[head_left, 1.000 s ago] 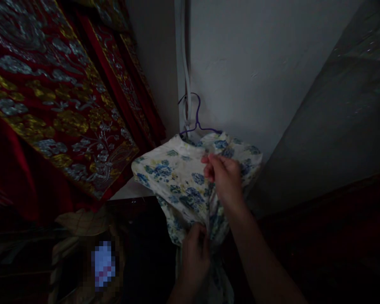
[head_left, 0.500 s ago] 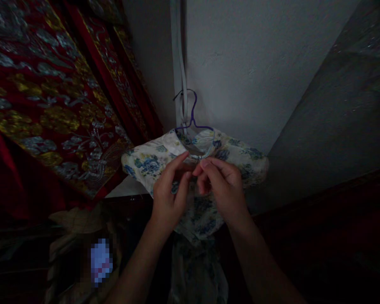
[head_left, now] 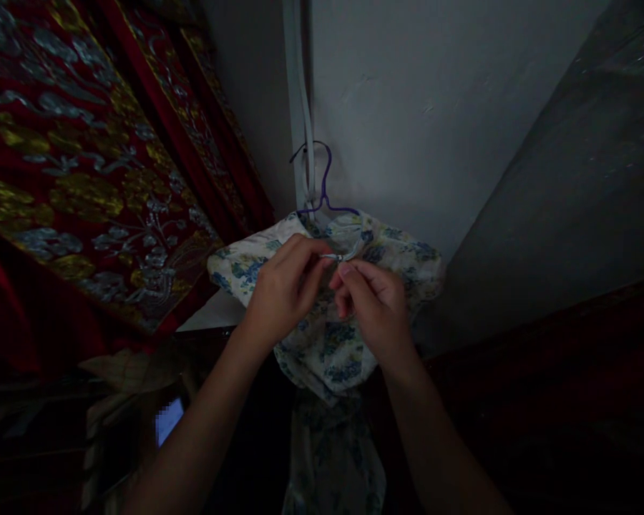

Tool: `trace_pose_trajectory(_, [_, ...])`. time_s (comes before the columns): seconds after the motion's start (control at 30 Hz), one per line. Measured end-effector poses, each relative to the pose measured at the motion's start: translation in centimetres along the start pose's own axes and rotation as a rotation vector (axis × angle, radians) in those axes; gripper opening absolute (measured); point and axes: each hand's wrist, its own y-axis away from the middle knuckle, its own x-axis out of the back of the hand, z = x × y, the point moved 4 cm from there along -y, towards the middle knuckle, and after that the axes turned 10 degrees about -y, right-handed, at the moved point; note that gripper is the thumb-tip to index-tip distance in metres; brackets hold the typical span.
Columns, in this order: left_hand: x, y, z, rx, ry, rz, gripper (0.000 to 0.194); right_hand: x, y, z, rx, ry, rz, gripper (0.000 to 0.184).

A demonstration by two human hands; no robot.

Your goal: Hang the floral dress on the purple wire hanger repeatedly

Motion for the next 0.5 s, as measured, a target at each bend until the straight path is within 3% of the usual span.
trace_pose_trajectory(0.07, [0.7, -0.2, -0.1, 0.032, -0.021, 0.091, 0.007, 0.3, -0.3, 1.3, -0.012, 0.078, 0.017, 0.029])
trace_pose_trajectory(0.13, [2.5, -0.1, -1.4, 0.154, -0.003, 0.293, 0.01, 0.9, -0.1, 3.2, -0.07, 0.115, 0.026, 0.028])
trace_pose_trajectory(0.23, [6.2, 1.6, -5.9, 0.46, 0.19, 0.65, 0.011, 2.0, 1.5, 5.8, -0.202, 0.074, 0.056, 0.03])
trace_pose_trajectory(0.3, [7.6, 4.0, -9.5, 0.686, 0.482, 0.78, 0.015, 2.3, 3.6, 6.9, -0.279, 0.026, 0.06, 0.032])
trace_pose_trajectory(0.4, [6.2, 9.7, -12.4, 1.146, 1.001, 0.764, 0.032, 1.6, 7.0, 7.9, -0.374, -0.065, 0.029, 0.035])
trace_pose_trajectory(0.43, [4.8, 12.1, -12.3, 1.327, 1.15, 0.718, 0.037, 1.2, 8.1, 8.3, -0.403, -0.111, 0.033, 0.035])
trace_pose_trajectory(0.5, [1.7, 16.8, -11.0, 1.462, 1.385, 0.77, 0.035, 0.9, 9.6, 8.9, -0.449, -0.203, 0.066, 0.037])
